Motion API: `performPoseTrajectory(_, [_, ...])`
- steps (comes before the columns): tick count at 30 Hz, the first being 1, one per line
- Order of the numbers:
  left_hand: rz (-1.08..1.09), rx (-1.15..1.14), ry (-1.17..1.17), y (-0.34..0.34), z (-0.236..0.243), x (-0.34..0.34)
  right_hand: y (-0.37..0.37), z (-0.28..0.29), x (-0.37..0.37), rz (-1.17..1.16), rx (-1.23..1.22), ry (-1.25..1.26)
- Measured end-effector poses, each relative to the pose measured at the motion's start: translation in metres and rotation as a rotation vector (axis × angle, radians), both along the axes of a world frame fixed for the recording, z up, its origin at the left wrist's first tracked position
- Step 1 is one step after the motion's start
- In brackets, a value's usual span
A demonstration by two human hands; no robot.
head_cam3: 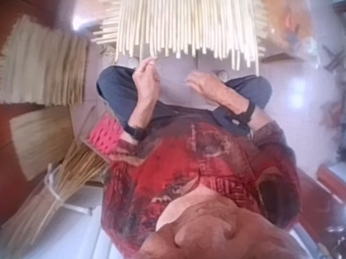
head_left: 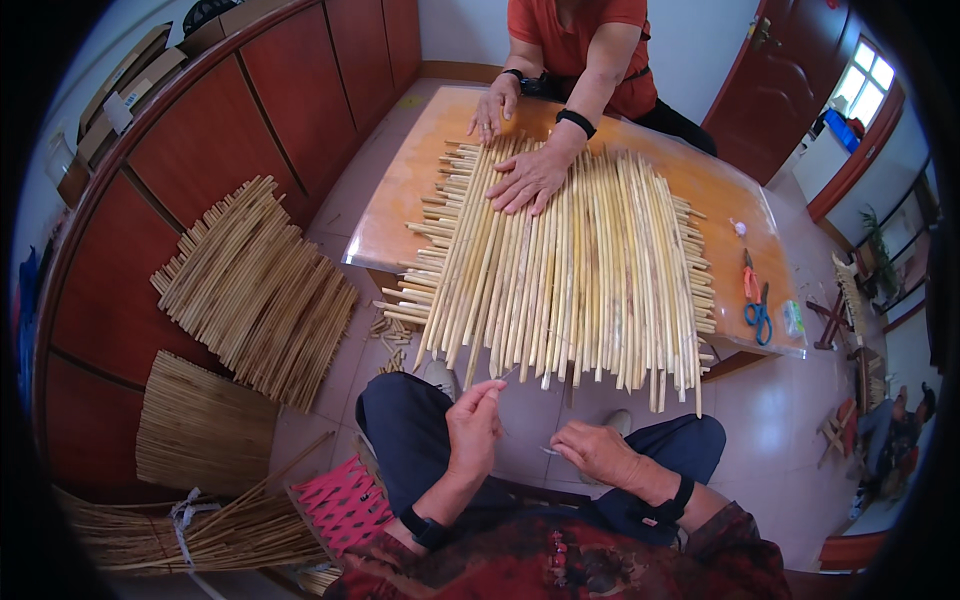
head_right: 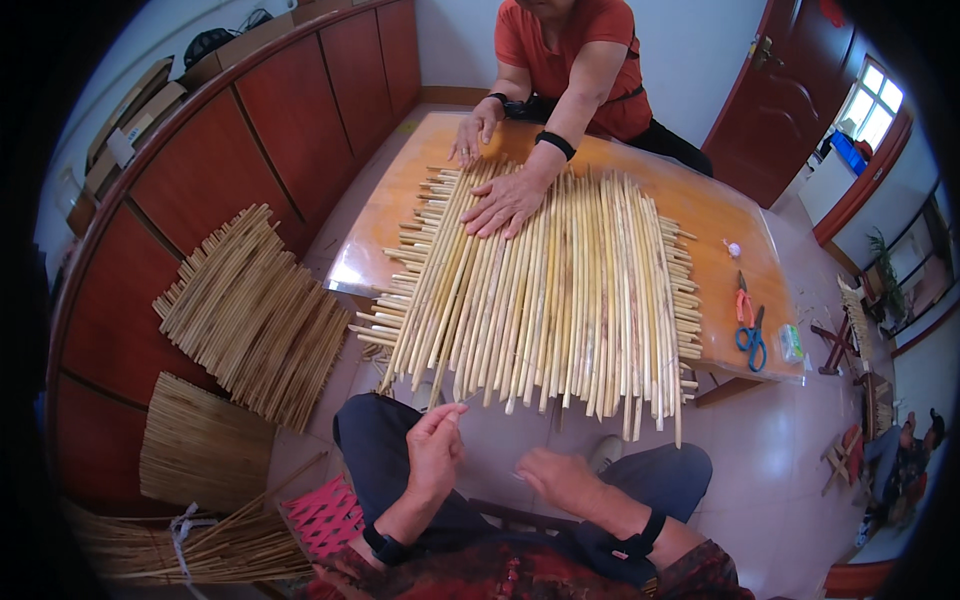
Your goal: The person weaves thin bamboo strips together by threading a white string through holes in the strips, aligning them side-by-side on a table.
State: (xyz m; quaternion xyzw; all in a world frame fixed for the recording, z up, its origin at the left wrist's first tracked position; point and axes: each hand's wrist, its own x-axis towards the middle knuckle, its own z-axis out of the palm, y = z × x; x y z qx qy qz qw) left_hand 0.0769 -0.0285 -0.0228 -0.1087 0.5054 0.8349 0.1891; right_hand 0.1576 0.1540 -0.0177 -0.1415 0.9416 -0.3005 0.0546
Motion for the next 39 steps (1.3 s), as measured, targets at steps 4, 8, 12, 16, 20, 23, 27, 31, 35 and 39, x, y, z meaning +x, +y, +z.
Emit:
performPoseTrajectory(4, [-0.018, -0.047, -0.023, -0.003, -0.008, 0.005, -0.003, 0.024, -0.014, 0.008, -0.015, 0.107])
performPoseTrajectory(8, [0.012, -0.085, -0.012, -0.005, -0.021, 0.009, -0.009, 0.034, -0.022, 0.034, -0.038, 0.124])
performPoseTrajectory(12, [0.072, 0.017, -0.098, -0.003, -0.016, 0.004, -0.009, 0.024, -0.020, 0.076, 0.019, 0.119])
performPoseTrajectory(16, [0.088, 0.142, -0.173, 0.003, -0.005, 0.012, -0.009, 0.022, -0.020, 0.061, -0.015, 0.097])
performPoseTrajectory(20, [0.072, 0.140, -0.124, 0.004, -0.006, 0.013, -0.008, 0.024, -0.018, 0.077, 0.011, 0.083])
performPoseTrajectory(23, [0.034, -0.012, -0.064, 0.007, -0.007, 0.016, -0.005, 0.018, -0.014, 0.086, 0.008, 0.078])
performPoseTrajectory(27, [0.024, -0.075, -0.014, 0.005, -0.009, 0.013, 0.000, 0.014, -0.007, 0.077, -0.022, 0.038])
performPoseTrajectory(31, [0.065, 0.039, -0.131, -0.003, -0.013, 0.007, 0.006, 0.009, -0.002, 0.070, 0.002, 0.021])
performPoseTrajectory(35, [0.090, 0.057, -0.199, -0.003, -0.020, 0.008, 0.004, 0.013, -0.007, 0.086, 0.009, 0.104])
performPoseTrajectory(39, [0.098, 0.080, -0.134, 0.003, -0.010, 0.011, -0.010, 0.031, -0.035, 0.194, 0.061, 0.374])
